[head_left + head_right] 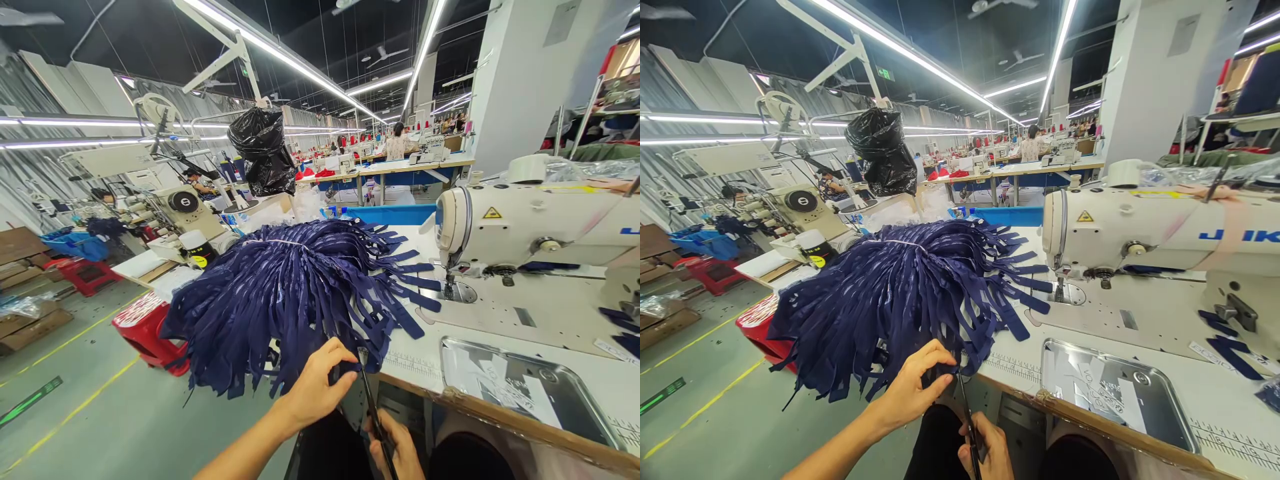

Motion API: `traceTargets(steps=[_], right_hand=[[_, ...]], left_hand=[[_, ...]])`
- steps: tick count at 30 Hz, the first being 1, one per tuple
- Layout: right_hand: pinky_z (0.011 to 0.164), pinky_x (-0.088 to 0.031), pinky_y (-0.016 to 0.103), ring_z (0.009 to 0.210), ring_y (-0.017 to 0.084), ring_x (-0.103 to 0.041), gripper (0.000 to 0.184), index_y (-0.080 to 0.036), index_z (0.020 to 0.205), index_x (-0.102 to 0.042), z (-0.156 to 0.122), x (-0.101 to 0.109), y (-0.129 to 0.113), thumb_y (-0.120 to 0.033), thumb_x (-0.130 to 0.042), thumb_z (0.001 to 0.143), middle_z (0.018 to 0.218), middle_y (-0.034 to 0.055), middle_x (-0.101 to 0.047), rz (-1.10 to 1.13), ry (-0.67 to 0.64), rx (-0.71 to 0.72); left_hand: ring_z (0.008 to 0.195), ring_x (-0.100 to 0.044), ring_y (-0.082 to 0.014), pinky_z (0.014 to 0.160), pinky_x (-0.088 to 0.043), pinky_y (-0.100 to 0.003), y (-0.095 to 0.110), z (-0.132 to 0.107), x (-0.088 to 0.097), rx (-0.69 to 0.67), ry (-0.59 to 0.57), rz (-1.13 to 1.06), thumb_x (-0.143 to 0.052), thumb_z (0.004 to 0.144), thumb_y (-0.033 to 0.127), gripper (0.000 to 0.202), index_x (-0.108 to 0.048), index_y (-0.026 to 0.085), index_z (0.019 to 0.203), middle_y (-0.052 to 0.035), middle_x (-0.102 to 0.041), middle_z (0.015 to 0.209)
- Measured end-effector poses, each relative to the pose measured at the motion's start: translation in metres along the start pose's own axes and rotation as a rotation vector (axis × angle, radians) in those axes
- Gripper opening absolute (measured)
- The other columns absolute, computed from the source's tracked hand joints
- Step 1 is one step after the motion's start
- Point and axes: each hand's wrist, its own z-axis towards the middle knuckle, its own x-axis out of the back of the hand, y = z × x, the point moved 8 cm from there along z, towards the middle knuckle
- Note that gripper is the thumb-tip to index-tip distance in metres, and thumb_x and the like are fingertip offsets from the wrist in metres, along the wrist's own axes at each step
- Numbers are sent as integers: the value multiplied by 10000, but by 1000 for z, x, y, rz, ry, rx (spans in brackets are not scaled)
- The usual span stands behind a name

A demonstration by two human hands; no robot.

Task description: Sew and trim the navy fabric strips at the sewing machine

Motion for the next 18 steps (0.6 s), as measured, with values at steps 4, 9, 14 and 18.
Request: traceTargets(steps=[4, 9, 14, 18], right_hand=[[484, -386, 265, 456, 144, -411, 599, -202, 637, -574, 1, -3, 2, -768, -378, 640, 490, -1, -436, 38, -31, -14], [383, -279, 219, 393, 85, -297, 607, -182, 616, -516, 4, -7, 12, -776, -392, 623, 485, -42, -350, 97, -101, -60], [435, -336, 221, 447, 111, -401, 499, -184, 623, -508, 6, 0, -2, -667, -423, 712, 509, -21, -454, 10, -44, 37], [513, -388, 251, 520, 156, -488, 447, -196, 658, -528, 9, 11, -10, -626, -442, 739, 544, 3, -526, -214, 51, 117]], left_hand=[[763, -537, -145, 705, -430, -268, -7, 1, 1, 80, 35, -51, -514, 727, 94, 94, -537, 173, 773, -21, -571, 800], [773, -566, -158, 743, -436, -288, -21, -1, 1, 241, 58, -82, -518, 754, 168, 43, -528, 178, 713, -16, -620, 792], [736, -557, -148, 703, -437, -267, -17, 0, 0, 204, 42, -34, -506, 760, 171, 37, -539, 179, 746, -9, -601, 760], [848, -534, -159, 755, -410, -278, -2, 0, -5, -4, 22, 48, -551, 662, 69, 211, -513, 184, 836, -29, -584, 905]])
